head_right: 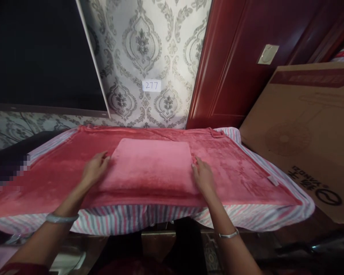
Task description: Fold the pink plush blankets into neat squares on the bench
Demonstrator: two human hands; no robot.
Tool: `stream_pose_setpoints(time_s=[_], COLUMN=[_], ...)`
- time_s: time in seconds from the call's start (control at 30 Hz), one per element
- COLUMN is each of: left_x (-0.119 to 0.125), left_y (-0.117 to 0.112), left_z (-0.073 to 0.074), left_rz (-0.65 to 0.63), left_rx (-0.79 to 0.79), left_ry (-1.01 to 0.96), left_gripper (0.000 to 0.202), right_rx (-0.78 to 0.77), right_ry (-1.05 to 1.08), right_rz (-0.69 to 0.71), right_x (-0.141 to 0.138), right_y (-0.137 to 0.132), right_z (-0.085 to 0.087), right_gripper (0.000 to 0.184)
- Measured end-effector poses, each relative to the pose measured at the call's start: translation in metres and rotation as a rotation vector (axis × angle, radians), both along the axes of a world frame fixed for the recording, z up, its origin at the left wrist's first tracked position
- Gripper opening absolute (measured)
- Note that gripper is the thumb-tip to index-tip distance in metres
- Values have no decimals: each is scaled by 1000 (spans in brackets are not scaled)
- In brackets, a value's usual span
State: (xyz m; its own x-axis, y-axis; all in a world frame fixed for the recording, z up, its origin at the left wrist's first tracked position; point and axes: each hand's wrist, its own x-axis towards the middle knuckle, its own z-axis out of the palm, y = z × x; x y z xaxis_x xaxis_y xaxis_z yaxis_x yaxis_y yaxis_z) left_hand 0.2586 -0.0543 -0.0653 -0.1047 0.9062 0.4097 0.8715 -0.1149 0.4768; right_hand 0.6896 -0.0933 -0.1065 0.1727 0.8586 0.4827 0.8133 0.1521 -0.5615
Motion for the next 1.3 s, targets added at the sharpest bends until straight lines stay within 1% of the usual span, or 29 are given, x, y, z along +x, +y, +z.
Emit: stream_pose_setpoints(time_s=[0.03,0.07,0.13,0.17,0.2,0.23,0.27,0.3,0.37,0.43,0.5,0.57,0.67,0.77,0.83,0.93,1.0,1.07,1.17,1.23,1.3], left_x=[13,28,64,82,97,110,119,124,126,122,118,115,114,114,114,114,115,116,119,119,117], left_y=[2,4,6,7,6,6,4,3,0,-2,-1,0,1,1,1,1,1,0,0,-2,-8], left_z=[9,16,26,26,23,18,10,1,-18,-32,-38,-39,-38,-39,-40,-41,-41,-40,-35,-29,-20], left_rz=[-79,-206,-551,-719,-829,-884,-902,-891,-857,-846,-856,-869,-876,-875,-875,-876,-876,-871,-866,-864,-849], left_rx=[47,71,64,48,42,45,52,60,55,33,22,20,0,-7,-10,-15,-8,-3,-9,-4,16], left_ry=[47,95,204,258,303,342,378,412,473,512,520,508,485,475,471,461,450,441,432,423,409], left_gripper=[50,47,42,41,39,39,41,46,53,54,54,54,54,54,54,53,52,52,52,51,49], right_rx=[39,62,51,25,-12,-56,-107,-161,-258,-300,-293,-287,-350,-401,-386,-363,-366,-376,-424,-484,-491], right_ry=[-49,-94,-177,-219,-263,-309,-355,-398,-470,-529,-586,-634,-646,-575,-539,-527,-525,-527,-535,-541,-551], right_rz=[49,125,312,395,470,536,592,642,718,754,752,688,484,299,243,234,248,258,264,265,267], right_x=[-8,-20,-48,-62,-75,-87,-95,-102,-106,-103,-92,-77,-51,-32,-28,-28,-30,-30,-30,-33,-44], right_y=[8,16,33,40,46,49,51,52,51,53,63,80,113,134,139,136,134,132,133,133,129], right_z=[11,21,35,39,40,39,37,33,27,24,25,28,29,19,10,1,0,3,14,28,43], right_gripper=[58,57,57,57,58,59,59,59,59,60,62,61,59,60,60,60,60,61,61,61,61])
